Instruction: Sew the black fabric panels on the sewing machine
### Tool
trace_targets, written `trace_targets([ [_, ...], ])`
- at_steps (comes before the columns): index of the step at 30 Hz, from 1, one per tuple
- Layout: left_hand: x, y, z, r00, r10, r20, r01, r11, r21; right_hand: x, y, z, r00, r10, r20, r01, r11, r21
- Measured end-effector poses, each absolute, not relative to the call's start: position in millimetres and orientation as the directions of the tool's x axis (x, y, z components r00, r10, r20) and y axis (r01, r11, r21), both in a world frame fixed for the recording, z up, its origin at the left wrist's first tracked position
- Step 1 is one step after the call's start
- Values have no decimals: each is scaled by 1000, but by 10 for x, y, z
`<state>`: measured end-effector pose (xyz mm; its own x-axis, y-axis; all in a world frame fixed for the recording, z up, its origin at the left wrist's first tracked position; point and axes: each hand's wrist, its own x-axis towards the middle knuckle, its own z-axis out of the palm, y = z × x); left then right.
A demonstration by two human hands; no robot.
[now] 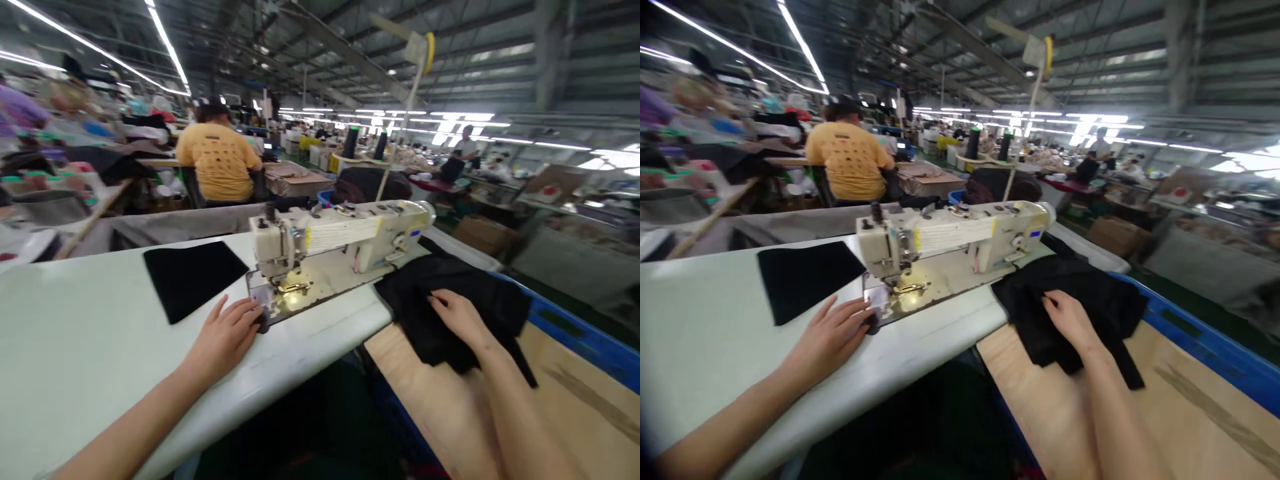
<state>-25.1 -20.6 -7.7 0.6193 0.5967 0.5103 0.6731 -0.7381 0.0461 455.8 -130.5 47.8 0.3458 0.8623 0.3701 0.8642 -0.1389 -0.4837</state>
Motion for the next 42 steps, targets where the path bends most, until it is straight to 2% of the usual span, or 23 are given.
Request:
trace_targets([
  [2, -172, -219, -74, 617, 506, 603, 593, -803, 67, 4458, -1362, 661, 383, 827, 411, 855, -150, -496],
  [4, 1, -308, 17, 611, 460, 645, 498, -856, 138, 4229, -1421, 842, 348, 836, 424, 827, -61, -558],
  [6, 231, -522, 200, 610, 481, 630, 420, -870, 258, 3894, -1467, 1009, 220, 904, 365, 655, 141, -743],
  [8, 470, -815, 425, 621, 542, 567, 374, -840, 393, 3535, -1489, 1135, 162, 932, 325, 506, 204, -838],
  [11, 766, -1218, 680, 672, 584, 456, 321, -784, 532, 3102, -1472, 1204, 172, 944, 281, 419, 188, -888],
  [15, 902, -1403, 759, 528, 670, 522, 368, -734, 571, 2776, -1418, 1172, 133, 961, 243, 314, 192, -930],
  [17, 837, -1357, 796, 433, 702, 565, 378, -711, 593, 2688, -1401, 1160, 46, 981, 186, 275, 167, -947],
  [19, 708, -1285, 901, 375, 742, 555, 375, -669, 641, 2636, -1369, 1148, -118, 989, 94, 252, 121, -960],
  [21, 559, -1226, 1058, 340, 832, 438, 382, -548, 744, 2607, -1297, 1117, -335, 942, -2, 253, 88, -963],
  [23, 428, -1185, 1215, 349, 920, 179, 367, -309, 877, 2583, -1185, 1064, -454, 890, -36, 288, 109, -951],
  [24, 372, -1167, 1277, 368, 929, 35, 348, -173, 922, 2567, -1127, 1037, -431, 903, -6, 320, 147, -936],
  [26, 277, -1126, 1358, 387, 911, -145, 283, 32, 959, 2523, -1048, 1007, -234, 958, 167, 400, 251, -881],
  [28, 197, -1085, 1395, 344, 922, -176, 175, 122, 977, 2466, -1066, 1029, -22, 927, 375, 428, 348, -834],
  [29, 164, -1069, 1405, 317, 934, -163, 109, 135, 985, 2438, -1115, 1057, 17, 900, 436, 400, 394, -828],
  [32, 101, -1066, 1438, 273, 956, -105, -63, 127, 990, 2347, -1356, 1145, -127, 884, 449, 220, 467, -857],
  [34, 100, -1108, 1470, 271, 960, -72, -133, 111, 985, 2270, -1499, 1153, -219, 893, 394, 216, 438, -873],
  [36, 123, -1179, 1505, 289, 955, -72, -176, 127, 976, 2181, -1565, 1116, -189, 922, 339, 288, 382, -878],
  [38, 146, -1263, 1537, 322, 943, -84, -206, 156, 966, 2105, -1559, 1077, -133, 954, 268, 282, 296, -913],
  [42, 99, -1377, 1544, 373, 927, -52, -173, 124, 977, 2096, -1522, 1153, -256, 966, 38, -8, 38, -999],
])
